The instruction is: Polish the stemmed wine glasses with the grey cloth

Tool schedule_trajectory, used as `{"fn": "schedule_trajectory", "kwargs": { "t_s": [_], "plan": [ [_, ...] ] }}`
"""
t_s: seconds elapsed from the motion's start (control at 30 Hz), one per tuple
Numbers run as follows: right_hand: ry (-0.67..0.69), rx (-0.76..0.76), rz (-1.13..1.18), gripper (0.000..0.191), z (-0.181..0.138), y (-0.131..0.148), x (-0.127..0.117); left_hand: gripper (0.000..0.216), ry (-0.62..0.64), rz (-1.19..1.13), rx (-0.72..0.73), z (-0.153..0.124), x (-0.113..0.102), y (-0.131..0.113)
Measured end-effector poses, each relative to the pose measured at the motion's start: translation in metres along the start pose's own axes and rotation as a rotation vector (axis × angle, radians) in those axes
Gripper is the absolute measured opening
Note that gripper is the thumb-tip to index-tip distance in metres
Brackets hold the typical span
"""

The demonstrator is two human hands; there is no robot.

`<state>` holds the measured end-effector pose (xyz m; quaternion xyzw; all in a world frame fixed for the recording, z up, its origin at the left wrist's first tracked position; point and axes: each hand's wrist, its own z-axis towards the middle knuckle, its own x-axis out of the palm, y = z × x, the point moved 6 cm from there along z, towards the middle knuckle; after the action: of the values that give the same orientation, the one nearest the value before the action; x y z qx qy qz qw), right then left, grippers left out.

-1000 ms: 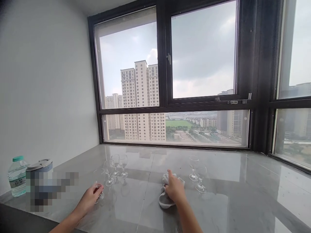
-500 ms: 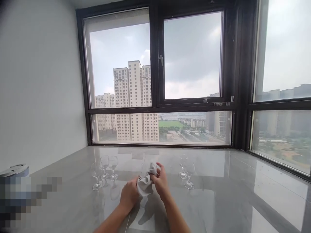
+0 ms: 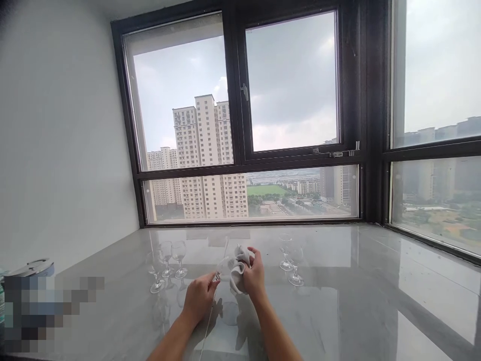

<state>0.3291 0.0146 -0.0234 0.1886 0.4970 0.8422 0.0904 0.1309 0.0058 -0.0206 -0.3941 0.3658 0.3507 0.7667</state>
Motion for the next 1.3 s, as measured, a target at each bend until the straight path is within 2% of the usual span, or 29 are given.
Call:
{"fn": "schedule_trajectory", "kwargs": {
  "t_s": [0.13,0.23,0.5,0.77,0.9,1.03,1.3],
  "plan": [
    [-0.093,-0.017,0.000,0.062,0.002,0.000,-0.011,0.025,0.005,-0.064,0.024,0.003,0.006,0.001],
    [-0.095,-0.068,-0.036,0.066,0.001,0.002,-0.011,0.024,0.009,-0.078,0.021,0.007,0.011,0.003],
    [-0.023,-0.067,-0.018,0.068,-0.002,0.002,-0.002,0.022,-0.015,-0.071,0.003,0.006,0.008,0.002],
    [-0.173,-0.064,-0.175,0.058,-0.008,0.008,-0.007,0.024,0.010,-0.060,-0.046,0.003,0.004,0.002],
    [-0.156,-0.006,-0.188,0.057,-0.025,-0.004,-0.008,0.027,0.049,-0.076,-0.081,-0.007,0.018,0.014],
    [-0.133,-0.030,-0.186,0.056,-0.037,-0.016,-0.009,0.030,0.083,-0.066,-0.124,-0.016,0.033,0.025],
    [-0.058,-0.125,-0.221,0.052,-0.016,0.004,0.002,0.027,-0.012,-0.135,-0.104,-0.005,0.005,0.004]
  ]
}}
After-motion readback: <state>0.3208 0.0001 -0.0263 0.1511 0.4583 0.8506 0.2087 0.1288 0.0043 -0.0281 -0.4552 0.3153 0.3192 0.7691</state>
